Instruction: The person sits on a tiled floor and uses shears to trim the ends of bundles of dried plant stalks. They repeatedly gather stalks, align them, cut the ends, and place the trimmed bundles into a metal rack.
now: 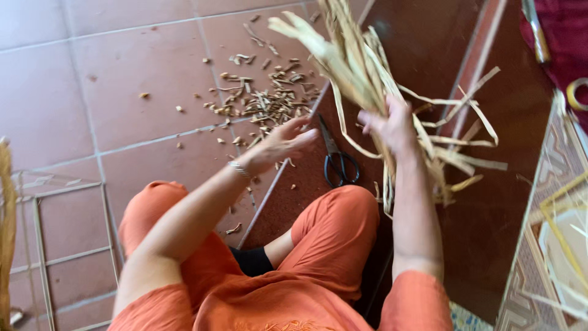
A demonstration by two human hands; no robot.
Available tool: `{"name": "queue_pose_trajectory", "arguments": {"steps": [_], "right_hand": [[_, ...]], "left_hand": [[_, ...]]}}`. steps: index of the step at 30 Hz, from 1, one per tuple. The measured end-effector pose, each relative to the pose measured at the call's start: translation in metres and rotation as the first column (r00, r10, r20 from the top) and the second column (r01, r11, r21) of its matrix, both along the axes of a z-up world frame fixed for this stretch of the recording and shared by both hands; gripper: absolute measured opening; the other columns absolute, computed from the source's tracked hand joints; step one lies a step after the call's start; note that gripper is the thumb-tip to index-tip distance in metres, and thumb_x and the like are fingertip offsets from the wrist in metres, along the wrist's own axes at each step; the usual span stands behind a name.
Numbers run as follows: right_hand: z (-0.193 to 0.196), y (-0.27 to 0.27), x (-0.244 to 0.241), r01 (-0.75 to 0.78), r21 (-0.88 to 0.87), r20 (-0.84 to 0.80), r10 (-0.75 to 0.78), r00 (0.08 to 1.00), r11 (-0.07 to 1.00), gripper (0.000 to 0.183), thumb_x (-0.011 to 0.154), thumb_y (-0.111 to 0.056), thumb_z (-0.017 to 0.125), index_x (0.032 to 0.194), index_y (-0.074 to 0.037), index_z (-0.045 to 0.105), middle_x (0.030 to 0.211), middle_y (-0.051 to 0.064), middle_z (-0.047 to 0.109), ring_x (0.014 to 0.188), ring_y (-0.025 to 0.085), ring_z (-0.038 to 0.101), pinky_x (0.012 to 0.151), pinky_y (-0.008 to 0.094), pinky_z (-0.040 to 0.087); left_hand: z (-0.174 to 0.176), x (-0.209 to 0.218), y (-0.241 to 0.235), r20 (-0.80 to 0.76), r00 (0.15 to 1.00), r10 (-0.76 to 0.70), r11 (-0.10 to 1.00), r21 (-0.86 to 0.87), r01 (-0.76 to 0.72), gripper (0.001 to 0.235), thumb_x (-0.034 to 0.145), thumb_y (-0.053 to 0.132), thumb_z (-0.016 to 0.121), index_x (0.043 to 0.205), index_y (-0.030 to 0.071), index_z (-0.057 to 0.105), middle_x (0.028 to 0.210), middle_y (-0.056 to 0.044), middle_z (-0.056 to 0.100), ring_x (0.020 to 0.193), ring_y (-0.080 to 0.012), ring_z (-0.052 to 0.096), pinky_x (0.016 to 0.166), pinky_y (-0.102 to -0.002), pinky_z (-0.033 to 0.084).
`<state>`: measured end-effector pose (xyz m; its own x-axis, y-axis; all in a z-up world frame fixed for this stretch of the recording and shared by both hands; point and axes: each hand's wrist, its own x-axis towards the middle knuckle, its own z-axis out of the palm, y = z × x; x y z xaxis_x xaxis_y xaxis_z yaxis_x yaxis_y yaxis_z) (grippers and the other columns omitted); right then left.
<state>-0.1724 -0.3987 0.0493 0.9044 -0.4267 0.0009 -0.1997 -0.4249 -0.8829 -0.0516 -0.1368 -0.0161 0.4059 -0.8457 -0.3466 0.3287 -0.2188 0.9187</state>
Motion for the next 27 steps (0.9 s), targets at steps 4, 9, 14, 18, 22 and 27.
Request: {"name": "queue_pose_trajectory", "arguments": {"steps": [4, 9, 14, 18, 22, 27], "right_hand": [[-0.01, 0.07, -0.016, -0.051, 0.035, 0.024, 0.05, 0.998, 0.998, 0.034, 0.089, -0.012, 0.082, 0.118, 0.0, 0.067, 0.092, 0.008, 0.074, 0.073, 0.014, 0.068, 0.065, 0.03, 0.056], [-0.031, 0.125, -0.021, -0.02, 0.098, 0.049, 0.015, 0.999, 0.995, 0.032, 0.087, -0.018, 0.079, 0.116, -0.006, 0.069, 0.091, 0.006, 0.077, 0.075, 0.013, 0.073, 0.066, 0.029, 0.061], [-0.049, 0.126, -0.035, 0.042, 0.078, 0.125, -0.052, 0.991, 0.996, 0.021, 0.093, -0.021, 0.079, 0.108, -0.008, 0.072, 0.091, 0.004, 0.075, 0.082, 0.013, 0.073, 0.074, 0.031, 0.063], [-0.063, 0.11, -0.049, 0.001, 0.051, 0.134, -0.008, 0.991, 0.999, 0.025, 0.089, -0.028, 0.08, 0.105, -0.01, 0.072, 0.086, 0.001, 0.074, 0.073, 0.01, 0.071, 0.064, 0.028, 0.063], [-0.074, 0.102, -0.057, -0.02, 0.025, 0.126, 0.017, 0.992, 0.999, 0.029, 0.085, -0.032, 0.082, 0.102, -0.01, 0.073, 0.079, 0.001, 0.073, 0.064, 0.009, 0.068, 0.055, 0.026, 0.06], [-0.07, 0.103, -0.061, -0.167, 0.252, 0.189, 0.12, 0.975, 0.953, 0.034, 0.086, -0.032, 0.081, 0.108, -0.009, 0.069, 0.087, 0.002, 0.074, 0.073, 0.007, 0.069, 0.065, 0.024, 0.061]], "left_hand": [[-0.005, -0.006, -0.007, 0.042, 0.968, 0.247, 0.916, -0.335, -0.219, 0.082, 0.101, 0.055, 0.047, 0.161, 0.006, 0.021, 0.156, -0.013, 0.046, 0.134, -0.0225, 0.049, 0.1, -0.037, 0.049], [-0.005, 0.003, 0.012, 0.321, 0.874, 0.365, 0.905, -0.344, -0.252, 0.08, 0.11, 0.063, 0.016, 0.166, 0.005, 0.021, 0.169, -0.02, 0.034, 0.158, -0.028, 0.026, 0.127, -0.044, 0.016], [0.024, 0.02, 0.038, 0.142, 0.886, 0.442, 0.877, -0.276, -0.393, 0.072, 0.109, 0.053, 0.012, 0.159, 0.006, 0.033, 0.148, -0.025, 0.053, 0.135, -0.032, 0.053, 0.114, -0.043, 0.043], [0.043, 0.046, 0.051, -0.421, 0.813, 0.402, 0.563, -0.587, -0.582, 0.069, 0.116, 0.048, 0.019, 0.159, -0.002, 0.038, 0.144, -0.027, 0.059, 0.125, -0.0311, 0.063, 0.108, -0.048, 0.055], [0.05, 0.072, 0.058, -0.536, 0.668, 0.517, 0.382, -0.554, -0.74, 0.054, 0.109, 0.036, 0.034, 0.158, 0.017, 0.024, 0.139, -0.02, 0.057, 0.118, -0.0325, 0.065, 0.099, -0.05, 0.058], [0.049, 0.085, 0.068, -0.617, 0.614, 0.492, 0.344, -0.511, -0.788, 0.04, 0.107, 0.024, 0.042, 0.143, 0.01, 0.032, 0.139, -0.024, 0.057, 0.122, -0.0399, 0.064, 0.094, -0.056, 0.059]]}}
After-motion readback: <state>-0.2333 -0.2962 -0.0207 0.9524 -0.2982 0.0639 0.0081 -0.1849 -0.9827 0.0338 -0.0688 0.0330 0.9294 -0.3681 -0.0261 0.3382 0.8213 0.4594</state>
